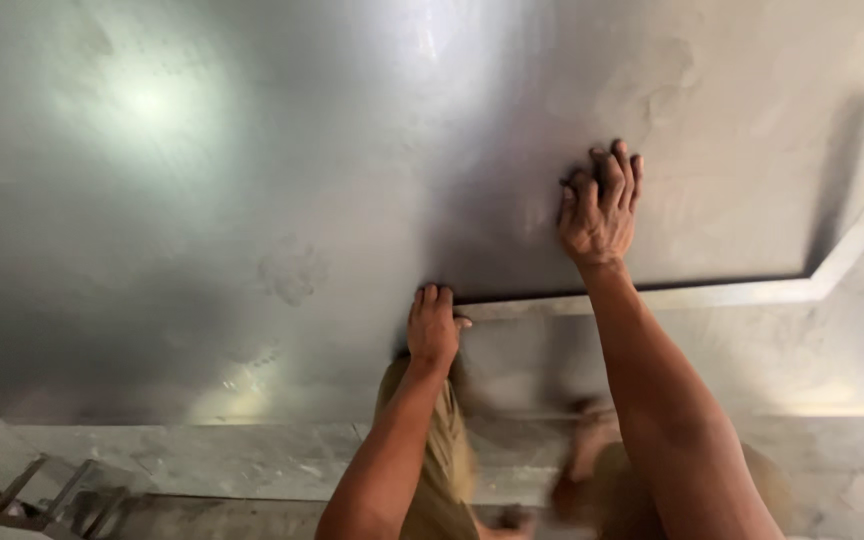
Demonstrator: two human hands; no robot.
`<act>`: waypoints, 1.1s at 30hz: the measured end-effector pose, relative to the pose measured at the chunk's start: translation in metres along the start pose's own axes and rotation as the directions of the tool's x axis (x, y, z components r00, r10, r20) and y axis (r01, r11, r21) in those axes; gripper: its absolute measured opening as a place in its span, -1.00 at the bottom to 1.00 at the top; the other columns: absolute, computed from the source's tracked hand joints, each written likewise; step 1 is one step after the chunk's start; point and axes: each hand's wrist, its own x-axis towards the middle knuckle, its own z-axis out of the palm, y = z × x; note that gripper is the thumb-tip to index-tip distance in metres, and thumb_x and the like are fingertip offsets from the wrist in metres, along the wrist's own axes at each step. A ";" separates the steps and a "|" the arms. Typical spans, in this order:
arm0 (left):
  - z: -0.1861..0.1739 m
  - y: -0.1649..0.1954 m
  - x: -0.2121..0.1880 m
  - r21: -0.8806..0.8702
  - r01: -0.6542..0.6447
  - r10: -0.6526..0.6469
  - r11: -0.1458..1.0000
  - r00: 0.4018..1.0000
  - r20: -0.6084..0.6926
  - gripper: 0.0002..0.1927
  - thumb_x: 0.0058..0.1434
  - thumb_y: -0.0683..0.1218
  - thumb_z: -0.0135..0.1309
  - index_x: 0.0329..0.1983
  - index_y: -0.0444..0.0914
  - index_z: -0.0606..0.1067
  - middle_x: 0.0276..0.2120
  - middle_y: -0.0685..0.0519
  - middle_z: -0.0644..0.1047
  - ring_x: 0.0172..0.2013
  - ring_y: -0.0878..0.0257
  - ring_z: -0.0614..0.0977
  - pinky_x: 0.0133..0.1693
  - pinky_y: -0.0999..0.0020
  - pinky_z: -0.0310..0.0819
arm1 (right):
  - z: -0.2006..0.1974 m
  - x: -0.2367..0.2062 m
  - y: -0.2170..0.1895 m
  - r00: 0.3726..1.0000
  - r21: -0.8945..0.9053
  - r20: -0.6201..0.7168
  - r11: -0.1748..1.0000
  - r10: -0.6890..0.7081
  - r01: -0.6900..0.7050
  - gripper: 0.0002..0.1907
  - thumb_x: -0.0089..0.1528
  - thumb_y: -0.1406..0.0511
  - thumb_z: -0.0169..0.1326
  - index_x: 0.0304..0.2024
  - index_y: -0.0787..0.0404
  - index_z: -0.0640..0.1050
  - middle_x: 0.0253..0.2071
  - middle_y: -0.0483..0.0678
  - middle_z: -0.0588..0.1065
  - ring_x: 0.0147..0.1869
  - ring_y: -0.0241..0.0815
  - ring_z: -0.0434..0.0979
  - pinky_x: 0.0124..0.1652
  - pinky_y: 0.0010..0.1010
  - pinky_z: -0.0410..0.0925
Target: The person marks lines on a large metal sheet using a framing square and a marking tool while crouching on the floor.
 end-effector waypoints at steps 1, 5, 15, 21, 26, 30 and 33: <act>0.002 -0.003 0.000 0.000 0.008 -0.008 1.000 0.999 0.033 -0.41 -0.06 0.04 0.42 -0.04 -0.32 0.48 0.02 -0.13 0.46 0.13 -0.11 0.45 0.16 0.01 0.39 | 0.001 -0.001 0.000 1.000 0.002 0.002 1.000 0.002 -0.002 -0.85 0.45 0.28 0.01 -0.03 0.23 0.51 0.32 0.17 0.35 0.55 0.30 0.20 0.50 0.26 0.03; 0.003 -0.008 -0.002 -0.001 -0.063 0.063 0.998 0.998 -0.028 -0.41 -0.08 0.02 0.42 -0.03 -0.31 0.48 0.02 -0.13 0.46 0.09 -0.11 0.46 0.11 0.02 0.41 | 0.001 0.002 0.000 0.999 0.030 -0.024 0.999 -0.025 0.026 -0.87 0.46 0.30 0.03 -0.01 0.23 0.52 0.32 0.17 0.36 0.55 0.28 0.22 0.49 0.24 0.04; 0.006 -0.007 -0.010 -0.016 -0.111 0.107 0.994 0.980 -0.167 -0.45 -0.20 -0.06 0.47 -0.14 -0.29 0.52 -0.15 -0.05 0.50 -0.03 -0.02 0.52 0.07 0.09 0.48 | -0.002 -0.011 -0.001 0.993 0.065 -0.094 0.995 -0.076 0.082 -0.87 0.47 0.35 -0.01 0.02 0.28 0.46 0.34 0.17 0.37 0.58 0.25 0.19 0.52 0.21 0.03; 0.009 -0.040 -0.010 0.055 -0.327 0.332 0.943 0.929 -0.163 -0.53 -0.04 -0.02 0.40 -0.10 -0.30 0.54 -0.13 -0.11 0.53 -0.05 -0.07 0.54 0.02 0.02 0.48 | -0.010 -0.026 -0.017 0.976 0.069 -0.204 0.993 -0.076 0.092 -0.88 0.46 0.39 -0.03 0.02 0.34 0.43 0.29 0.14 0.39 0.39 0.20 0.34 0.36 0.10 0.19; -0.065 -0.154 -0.033 0.259 -0.535 0.582 0.804 0.798 -0.157 -0.41 -0.10 0.01 0.35 0.01 -0.30 0.54 -0.09 -0.15 0.58 -0.06 -0.11 0.57 -0.06 -0.06 0.47 | -0.018 -0.134 -0.059 0.880 0.302 -0.440 0.952 0.180 -0.043 -0.56 0.44 0.43 -0.09 0.38 0.41 0.33 0.16 0.08 0.43 -0.02 -0.05 0.51 0.07 -0.04 0.39; -0.159 -0.272 -0.071 0.508 -0.355 0.403 0.785 0.915 0.017 -0.56 0.14 0.16 0.26 -0.18 -0.28 0.54 -0.23 -0.09 0.59 -0.10 -0.04 0.57 -0.06 0.00 0.49 | 0.007 -0.250 -0.121 0.768 0.498 -0.225 0.748 0.600 -0.439 -0.53 0.43 0.29 -0.05 0.35 0.37 0.30 0.05 0.13 0.43 -0.13 -0.01 0.51 -0.08 -0.11 0.42; -0.197 -0.347 -0.117 0.660 -0.162 0.243 0.734 0.970 -0.031 -0.49 0.20 0.29 0.15 -0.10 -0.22 0.55 -0.24 -0.01 0.61 -0.12 0.06 0.61 -0.03 0.11 0.54 | 0.035 -0.290 -0.174 0.908 0.280 -0.201 0.910 0.368 -0.306 -0.49 0.42 0.30 -0.02 0.36 0.43 0.29 0.27 0.32 0.34 0.28 0.33 0.35 0.23 0.06 0.28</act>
